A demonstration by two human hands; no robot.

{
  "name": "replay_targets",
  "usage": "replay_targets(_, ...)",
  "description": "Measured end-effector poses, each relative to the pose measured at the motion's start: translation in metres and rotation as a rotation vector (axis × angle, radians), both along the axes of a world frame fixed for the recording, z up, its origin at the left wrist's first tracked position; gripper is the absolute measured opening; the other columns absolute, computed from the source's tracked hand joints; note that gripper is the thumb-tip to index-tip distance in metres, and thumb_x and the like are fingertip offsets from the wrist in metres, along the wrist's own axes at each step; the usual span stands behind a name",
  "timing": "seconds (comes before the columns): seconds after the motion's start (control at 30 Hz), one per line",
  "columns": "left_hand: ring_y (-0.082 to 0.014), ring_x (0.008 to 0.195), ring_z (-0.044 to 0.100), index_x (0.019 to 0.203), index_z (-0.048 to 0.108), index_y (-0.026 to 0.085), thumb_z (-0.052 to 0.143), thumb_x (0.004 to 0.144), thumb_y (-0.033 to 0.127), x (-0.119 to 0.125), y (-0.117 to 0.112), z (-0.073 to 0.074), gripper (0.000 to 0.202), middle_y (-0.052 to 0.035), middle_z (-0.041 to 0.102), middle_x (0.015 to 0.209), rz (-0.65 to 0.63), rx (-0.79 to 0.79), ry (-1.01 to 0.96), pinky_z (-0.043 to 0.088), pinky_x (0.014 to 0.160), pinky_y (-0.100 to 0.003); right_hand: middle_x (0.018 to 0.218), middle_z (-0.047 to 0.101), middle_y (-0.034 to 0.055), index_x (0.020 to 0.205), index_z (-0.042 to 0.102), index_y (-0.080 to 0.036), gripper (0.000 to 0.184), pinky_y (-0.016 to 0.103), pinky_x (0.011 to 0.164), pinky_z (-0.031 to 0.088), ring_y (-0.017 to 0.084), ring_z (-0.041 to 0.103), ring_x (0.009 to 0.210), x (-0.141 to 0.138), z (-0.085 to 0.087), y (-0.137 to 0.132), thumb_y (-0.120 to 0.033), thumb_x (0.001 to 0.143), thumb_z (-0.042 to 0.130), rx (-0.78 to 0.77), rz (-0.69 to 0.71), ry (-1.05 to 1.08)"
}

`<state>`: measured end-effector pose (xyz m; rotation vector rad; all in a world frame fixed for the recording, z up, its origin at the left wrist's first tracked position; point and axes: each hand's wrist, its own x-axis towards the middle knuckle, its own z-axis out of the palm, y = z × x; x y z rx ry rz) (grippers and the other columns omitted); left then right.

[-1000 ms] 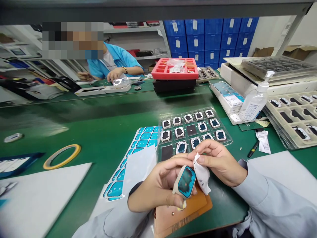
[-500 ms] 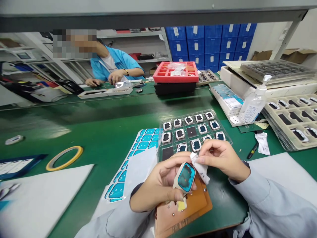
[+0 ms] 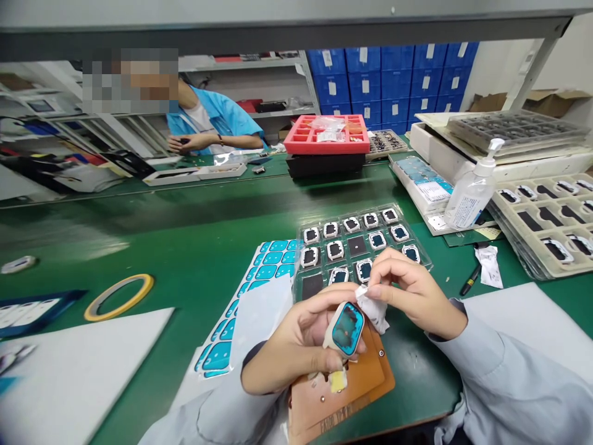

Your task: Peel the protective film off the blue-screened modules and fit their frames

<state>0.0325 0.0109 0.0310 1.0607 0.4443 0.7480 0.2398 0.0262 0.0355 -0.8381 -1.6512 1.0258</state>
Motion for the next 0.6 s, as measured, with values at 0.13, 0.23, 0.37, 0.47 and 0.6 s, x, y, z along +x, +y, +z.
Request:
replay_targets(0.13,-0.0152,0.078,0.069,0.107,0.070,0.026,0.086,0.062,0.017,-0.0002,-0.0007,0.0012,0.049,-0.0068,0.047,0.130,0.033,0.004,-0.019,0.059,0.066,-0.027,0.082,0.053,0.0029,0.077,0.060,-0.023,0.024,0.031,0.073,0.044,0.019,0.051,0.080,0.0010,0.0019,-0.0009,-0.043,0.090,0.064,-0.045,0.012,0.045)
replay_targets(0.23,-0.0153,0.078,0.069,0.107,0.071,0.028,0.086,0.062,0.019,-0.0007,-0.0010,0.0026,0.048,-0.0053,0.048,0.124,0.023,0.025,-0.053,0.058,0.066,-0.026,0.085,0.056,0.0030,0.078,0.058,-0.022,0.023,0.029,0.074,0.045,0.018,0.053,0.082,0.0006,0.0011,-0.0018,-0.041,0.090,0.064,-0.123,0.033,0.095)
replay_targets(0.37,-0.0146,0.077,0.067,0.107,0.072,0.029,0.088,0.061,0.024,-0.0006,-0.0014,0.0015,0.049,-0.0063,0.047,0.129,0.051,0.039,-0.058,0.058,0.066,-0.028,0.075,0.055,0.0003,0.078,0.060,-0.022,0.024,0.026,0.063,0.045,0.015,0.051,0.068,0.0017,-0.0013,-0.0020,-0.043,0.085,0.070,-0.192,-0.092,0.116)
replay_targets(0.47,-0.0147,0.076,0.067,0.109,0.071,0.030,0.088,0.061,0.025,-0.0001,-0.0014,-0.0001,0.051,-0.0066,0.044,0.133,0.072,0.042,-0.055,0.058,0.066,-0.029,0.075,0.060,0.0014,0.079,0.065,-0.022,0.024,0.026,0.062,0.046,0.016,0.055,0.068,0.0043,-0.0020,-0.0002,-0.044,0.081,0.073,-0.179,-0.153,0.137)
replay_targets(0.6,-0.0160,0.075,0.069,0.109,0.070,0.029,0.087,0.063,0.025,0.0006,-0.0013,0.0002,0.049,-0.0066,0.045,0.132,0.063,0.025,-0.050,0.059,0.066,-0.031,0.076,0.066,0.0031,0.082,0.072,-0.022,0.027,0.029,0.063,0.050,0.017,0.059,0.070,0.0088,-0.0007,0.0022,-0.045,0.071,0.082,-0.215,-0.124,0.161)
